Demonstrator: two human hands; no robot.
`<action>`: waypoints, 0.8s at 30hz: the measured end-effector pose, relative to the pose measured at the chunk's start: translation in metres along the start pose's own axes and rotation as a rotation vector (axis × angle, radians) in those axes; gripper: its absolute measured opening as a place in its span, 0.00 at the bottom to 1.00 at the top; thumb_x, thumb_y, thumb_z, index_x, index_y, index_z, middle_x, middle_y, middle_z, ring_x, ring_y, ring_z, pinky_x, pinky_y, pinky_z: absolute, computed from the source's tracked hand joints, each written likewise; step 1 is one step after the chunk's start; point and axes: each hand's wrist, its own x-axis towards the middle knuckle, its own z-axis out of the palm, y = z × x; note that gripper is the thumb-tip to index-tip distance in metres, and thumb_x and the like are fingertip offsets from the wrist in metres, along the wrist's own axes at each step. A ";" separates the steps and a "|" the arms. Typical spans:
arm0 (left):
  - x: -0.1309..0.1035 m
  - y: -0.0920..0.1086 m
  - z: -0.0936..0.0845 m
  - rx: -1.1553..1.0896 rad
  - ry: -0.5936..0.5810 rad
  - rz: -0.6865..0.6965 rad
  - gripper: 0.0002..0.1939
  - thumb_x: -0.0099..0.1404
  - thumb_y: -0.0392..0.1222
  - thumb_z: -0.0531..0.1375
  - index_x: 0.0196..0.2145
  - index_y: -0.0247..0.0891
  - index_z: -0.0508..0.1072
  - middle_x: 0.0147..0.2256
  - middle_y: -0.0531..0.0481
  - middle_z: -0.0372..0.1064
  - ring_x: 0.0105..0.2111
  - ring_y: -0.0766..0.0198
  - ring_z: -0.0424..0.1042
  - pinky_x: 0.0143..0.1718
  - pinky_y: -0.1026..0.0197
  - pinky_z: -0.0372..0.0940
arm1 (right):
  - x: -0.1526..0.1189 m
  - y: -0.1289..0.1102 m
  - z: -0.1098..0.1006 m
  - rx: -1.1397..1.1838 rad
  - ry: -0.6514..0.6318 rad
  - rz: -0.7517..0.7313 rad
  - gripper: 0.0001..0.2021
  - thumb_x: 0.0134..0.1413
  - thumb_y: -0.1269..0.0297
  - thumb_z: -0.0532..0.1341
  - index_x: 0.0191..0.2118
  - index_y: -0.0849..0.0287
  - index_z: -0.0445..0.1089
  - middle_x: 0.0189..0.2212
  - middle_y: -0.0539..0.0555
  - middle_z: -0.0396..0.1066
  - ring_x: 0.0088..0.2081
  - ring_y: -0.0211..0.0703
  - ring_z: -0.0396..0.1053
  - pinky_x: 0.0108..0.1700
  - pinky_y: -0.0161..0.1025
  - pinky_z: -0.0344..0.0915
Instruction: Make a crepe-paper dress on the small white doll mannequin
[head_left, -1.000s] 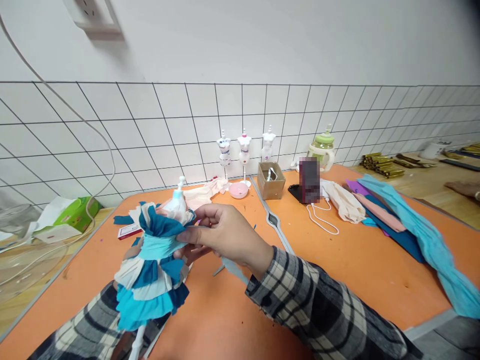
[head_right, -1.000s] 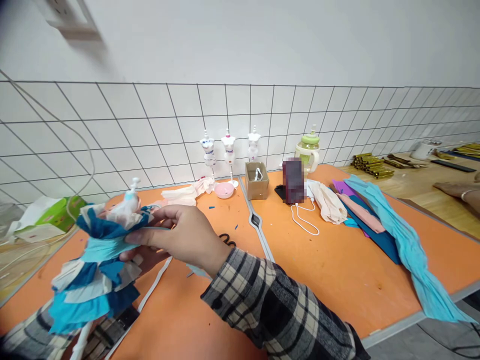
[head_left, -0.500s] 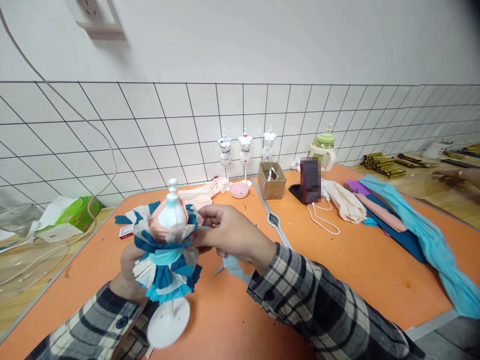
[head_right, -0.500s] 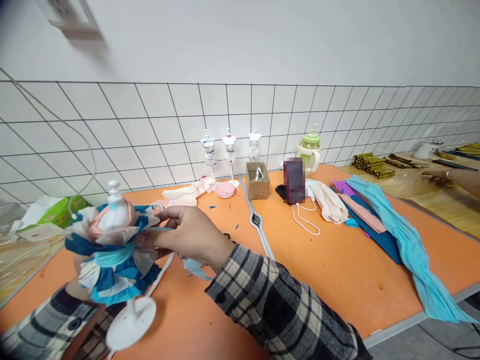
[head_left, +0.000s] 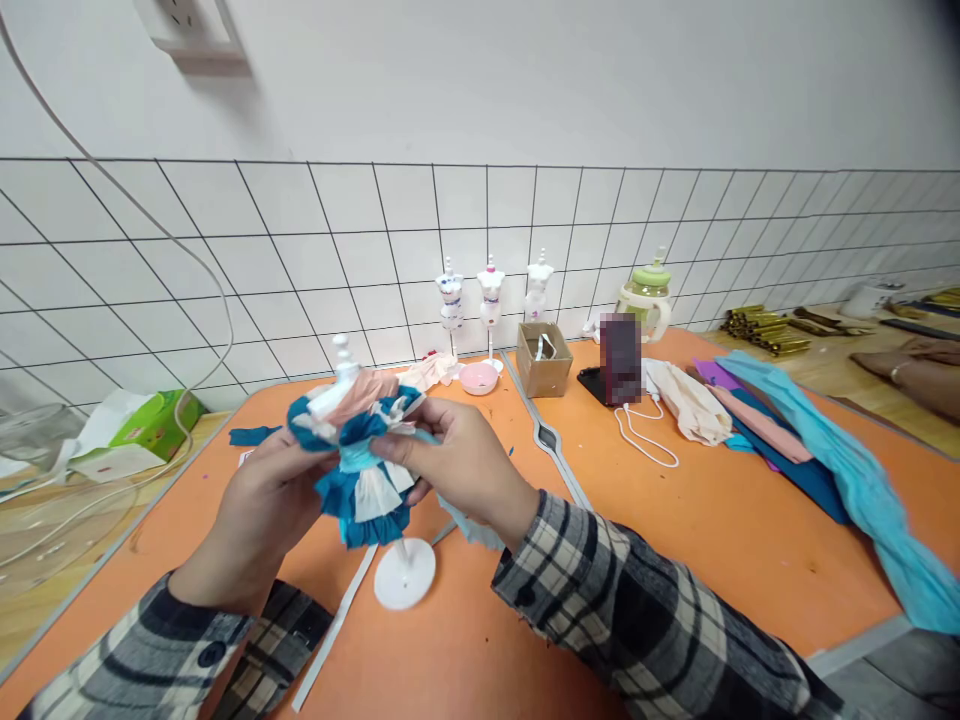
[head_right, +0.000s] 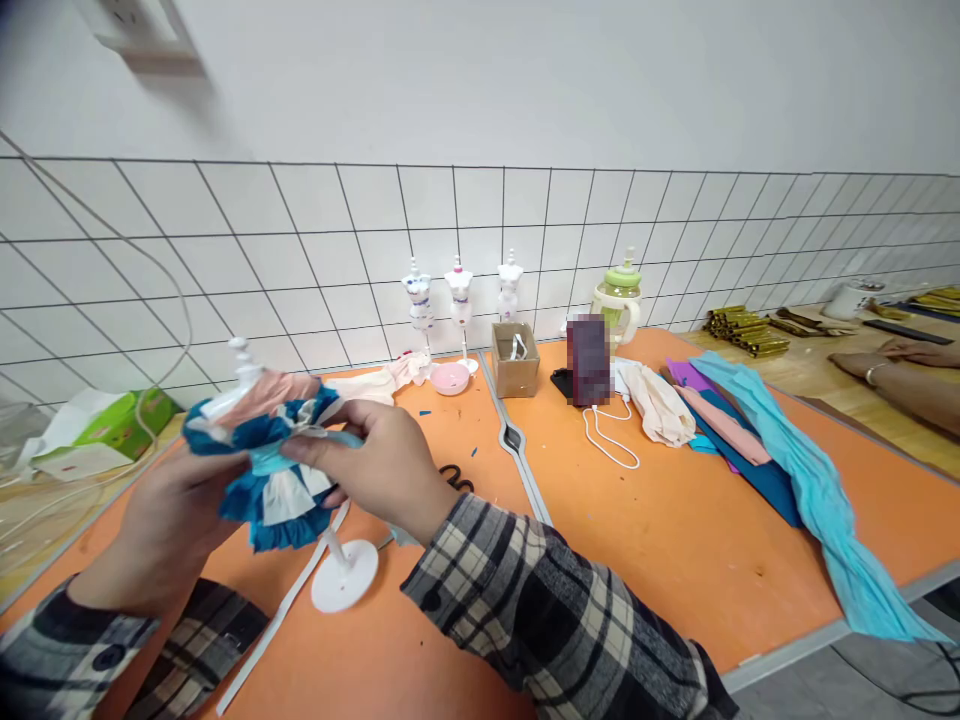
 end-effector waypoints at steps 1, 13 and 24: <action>0.000 -0.001 -0.003 0.017 -0.034 -0.015 0.16 0.52 0.41 0.70 0.40 0.39 0.80 0.36 0.47 0.78 0.34 0.55 0.75 0.32 0.60 0.72 | 0.001 0.000 -0.002 0.001 0.017 -0.016 0.19 0.45 0.54 0.71 0.40 0.59 0.72 0.35 0.50 0.70 0.27 0.34 0.68 0.21 0.30 0.70; -0.003 -0.001 -0.012 0.467 0.000 -0.079 0.21 0.52 0.54 0.71 0.38 0.39 0.78 0.29 0.51 0.76 0.28 0.62 0.71 0.27 0.64 0.66 | 0.003 -0.001 -0.012 -0.315 0.047 -0.026 0.18 0.49 0.48 0.67 0.39 0.57 0.71 0.32 0.50 0.71 0.30 0.39 0.70 0.23 0.31 0.67; 0.002 -0.007 -0.025 0.398 0.058 -0.180 0.22 0.51 0.58 0.70 0.30 0.36 0.76 0.22 0.52 0.70 0.22 0.64 0.67 0.23 0.64 0.61 | 0.003 -0.015 -0.023 -0.650 0.082 -0.140 0.10 0.50 0.55 0.67 0.31 0.57 0.72 0.30 0.49 0.71 0.35 0.39 0.67 0.34 0.35 0.61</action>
